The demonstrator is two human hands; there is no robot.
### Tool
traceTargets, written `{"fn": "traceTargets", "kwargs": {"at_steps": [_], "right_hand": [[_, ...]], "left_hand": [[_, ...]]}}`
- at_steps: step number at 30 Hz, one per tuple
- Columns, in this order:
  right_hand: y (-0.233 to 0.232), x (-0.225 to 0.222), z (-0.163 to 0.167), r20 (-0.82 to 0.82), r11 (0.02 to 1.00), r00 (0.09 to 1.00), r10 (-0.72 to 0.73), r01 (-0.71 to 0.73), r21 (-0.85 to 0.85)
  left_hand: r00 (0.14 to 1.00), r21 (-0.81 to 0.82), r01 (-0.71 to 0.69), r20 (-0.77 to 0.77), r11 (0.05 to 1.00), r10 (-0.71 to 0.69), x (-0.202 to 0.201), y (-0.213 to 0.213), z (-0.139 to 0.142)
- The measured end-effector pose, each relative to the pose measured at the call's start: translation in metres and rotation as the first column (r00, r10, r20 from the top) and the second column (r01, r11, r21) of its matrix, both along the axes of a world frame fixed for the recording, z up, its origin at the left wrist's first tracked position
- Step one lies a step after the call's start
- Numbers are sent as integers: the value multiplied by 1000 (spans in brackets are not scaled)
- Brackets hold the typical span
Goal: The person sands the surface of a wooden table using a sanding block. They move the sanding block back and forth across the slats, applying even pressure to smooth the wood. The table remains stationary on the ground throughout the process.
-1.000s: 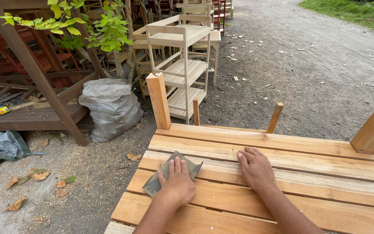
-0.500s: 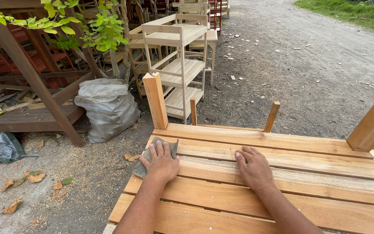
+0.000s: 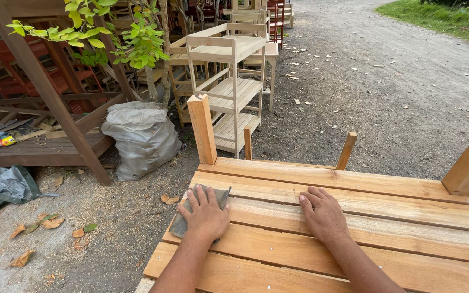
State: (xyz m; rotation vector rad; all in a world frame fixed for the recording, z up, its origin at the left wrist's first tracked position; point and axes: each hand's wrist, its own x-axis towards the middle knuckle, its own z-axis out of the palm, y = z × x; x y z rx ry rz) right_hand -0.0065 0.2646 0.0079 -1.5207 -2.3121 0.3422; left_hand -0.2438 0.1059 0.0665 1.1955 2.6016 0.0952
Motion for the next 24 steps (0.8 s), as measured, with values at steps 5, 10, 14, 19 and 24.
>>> {"fn": "traceTargets", "kwargs": {"at_steps": [5, 10, 14, 19, 24], "right_hand": [[-4, -3, 5, 89, 999, 996, 26, -30, 44], [-25, 1, 26, -124, 962, 954, 274, -273, 28], [-52, 8, 44, -373, 859, 813, 448, -507, -73], [-59, 24, 58, -164, 939, 931, 325, -339, -59], [-64, 65, 53, 171, 759, 969, 178, -246, 602]], "left_hand": [[980, 81, 193, -65, 978, -188, 23, 11, -38], [860, 474, 389, 121, 790, -496, 49, 10, -47], [641, 635, 318, 404, 704, -653, 54, 8, -9], [804, 457, 539, -29, 707, -594, 68, 17, 24], [907, 551, 357, -10, 754, -422, 92, 60, 4]]}}
